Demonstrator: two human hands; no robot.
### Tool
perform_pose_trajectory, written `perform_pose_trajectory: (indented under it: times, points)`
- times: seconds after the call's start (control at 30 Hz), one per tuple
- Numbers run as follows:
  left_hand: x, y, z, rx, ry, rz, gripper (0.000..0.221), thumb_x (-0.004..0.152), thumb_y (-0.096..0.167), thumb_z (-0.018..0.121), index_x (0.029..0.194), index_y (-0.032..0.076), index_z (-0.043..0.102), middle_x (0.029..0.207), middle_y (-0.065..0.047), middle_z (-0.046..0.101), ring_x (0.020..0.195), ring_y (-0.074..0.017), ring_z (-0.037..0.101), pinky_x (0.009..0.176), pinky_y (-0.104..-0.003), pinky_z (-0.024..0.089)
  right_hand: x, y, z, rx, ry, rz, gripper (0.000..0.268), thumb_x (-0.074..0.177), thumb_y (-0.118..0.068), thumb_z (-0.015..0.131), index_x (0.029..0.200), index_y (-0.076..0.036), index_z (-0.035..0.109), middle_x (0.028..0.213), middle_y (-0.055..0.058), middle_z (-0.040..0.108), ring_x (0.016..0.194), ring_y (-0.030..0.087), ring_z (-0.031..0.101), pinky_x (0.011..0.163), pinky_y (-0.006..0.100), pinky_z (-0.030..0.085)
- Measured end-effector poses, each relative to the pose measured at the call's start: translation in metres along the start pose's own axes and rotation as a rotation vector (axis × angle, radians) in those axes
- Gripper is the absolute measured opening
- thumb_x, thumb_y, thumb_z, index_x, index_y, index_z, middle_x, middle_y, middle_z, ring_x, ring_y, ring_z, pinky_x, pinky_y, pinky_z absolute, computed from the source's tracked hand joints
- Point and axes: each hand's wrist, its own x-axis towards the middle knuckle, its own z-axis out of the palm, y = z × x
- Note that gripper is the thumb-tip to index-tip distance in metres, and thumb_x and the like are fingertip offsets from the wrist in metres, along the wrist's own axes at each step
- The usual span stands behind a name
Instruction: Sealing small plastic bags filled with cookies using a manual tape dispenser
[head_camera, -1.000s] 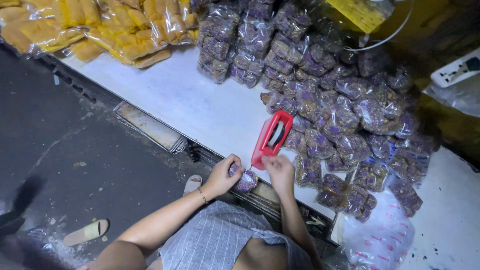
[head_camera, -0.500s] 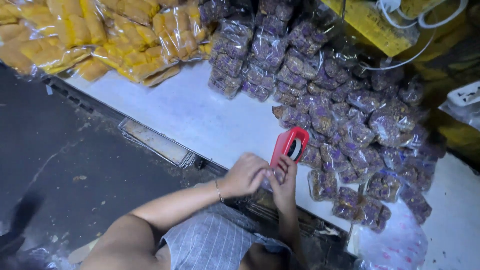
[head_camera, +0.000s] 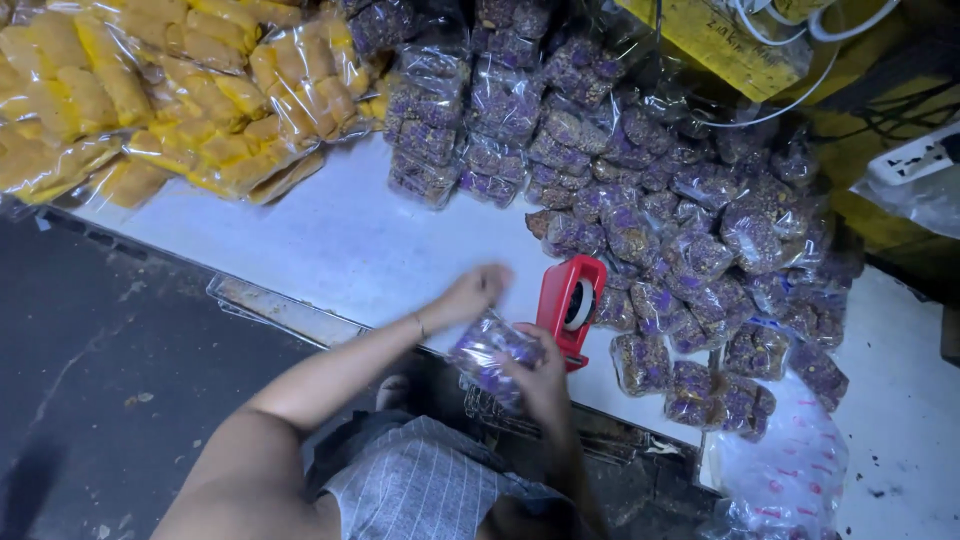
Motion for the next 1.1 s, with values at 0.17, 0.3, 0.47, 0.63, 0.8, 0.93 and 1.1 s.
perform_pose_trajectory:
  times: [0.17, 0.3, 0.47, 0.63, 0.8, 0.93, 1.1]
  points:
    - [0.142, 0.044, -0.185, 0.601, 1.249, 0.240, 0.049, 0.096, 0.023, 0.063, 0.138, 0.004, 0.045, 0.145, -0.014, 0.050, 0.143, -0.0354, 0.035, 0.124, -0.056, 0.013, 0.062, -0.019, -0.089, 0.794, 0.340, -0.267, 0.102, 0.088, -0.009, 0.072, 0.164, -0.027, 0.006, 0.139, 0.018, 0.055, 0.111, 0.026, 0.064, 0.088, 0.032, 0.062]
    - [0.156, 0.055, -0.253, 0.673, 0.892, -0.196, 0.022, 0.093, 0.051, 0.066, 0.090, 0.028, 0.066, 0.122, -0.004, 0.064, 0.131, -0.0362, 0.039, 0.108, -0.057, 0.031, 0.051, -0.022, -0.113, 1.008, 0.180, -0.530, 0.089, 0.109, -0.019, 0.057, 0.163, -0.028, -0.014, 0.167, 0.034, 0.012, 0.137, 0.046, 0.056, 0.116, 0.053, 0.049]
    - [0.072, 0.094, -0.136, 1.005, 0.619, 0.753, 0.019, 0.095, 0.006, 0.061, 0.079, 0.011, 0.051, 0.072, -0.006, 0.056, 0.065, -0.0233, 0.055, 0.058, -0.038, 0.042, -0.008, -0.027, -0.078, 0.087, 0.065, -0.178, 0.040, 0.094, -0.010, 0.059, 0.132, -0.002, 0.056, 0.115, 0.015, 0.073, 0.098, 0.025, 0.074, 0.090, 0.038, 0.063]
    - [-0.010, -0.026, 0.058, 0.832, 0.258, 0.605, 0.018, 0.097, 0.016, 0.053, 0.109, 0.006, 0.063, 0.105, -0.019, 0.064, 0.103, -0.0411, 0.062, 0.090, -0.052, 0.050, -0.005, 0.018, -0.072, 0.506, -0.161, -0.241, 0.078, 0.082, -0.001, 0.078, 0.150, -0.003, 0.041, 0.136, 0.014, 0.056, 0.125, 0.025, 0.057, 0.111, 0.042, 0.047]
    - [-0.057, 0.018, 0.153, 0.383, 0.328, 0.356, 0.015, 0.102, 0.030, 0.060, 0.097, 0.016, 0.062, 0.080, -0.006, 0.065, 0.082, -0.0335, 0.068, 0.076, -0.041, 0.055, 0.000, 0.077, -0.113, 0.390, -0.094, -0.429, 0.014, 0.085, -0.004, 0.082, 0.083, 0.003, 0.070, 0.107, 0.027, 0.074, 0.105, 0.033, 0.071, 0.094, 0.046, 0.052]
    - [-0.067, 0.006, 0.178, 0.177, 0.040, 0.077, 0.012, 0.088, 0.025, 0.073, 0.092, 0.015, 0.069, 0.078, -0.004, 0.070, 0.082, -0.0250, 0.069, 0.081, -0.041, 0.053, 0.000, 0.115, -0.148, -0.336, 0.000, -1.078, 0.012, 0.077, -0.012, 0.087, 0.087, -0.016, 0.080, 0.112, 0.006, 0.066, 0.108, 0.033, 0.057, 0.099, 0.050, 0.040]
    - [-0.100, 0.003, 0.214, 0.367, 0.133, 0.114, 0.017, 0.096, 0.020, 0.065, 0.085, 0.008, 0.070, 0.080, -0.019, 0.071, 0.083, -0.0415, 0.069, 0.076, -0.045, 0.053, -0.018, 0.095, -0.172, -0.395, -0.143, -0.871, 0.007, 0.083, -0.017, 0.085, 0.088, -0.013, 0.082, 0.068, 0.003, 0.061, 0.069, 0.025, 0.058, 0.071, 0.036, 0.046]
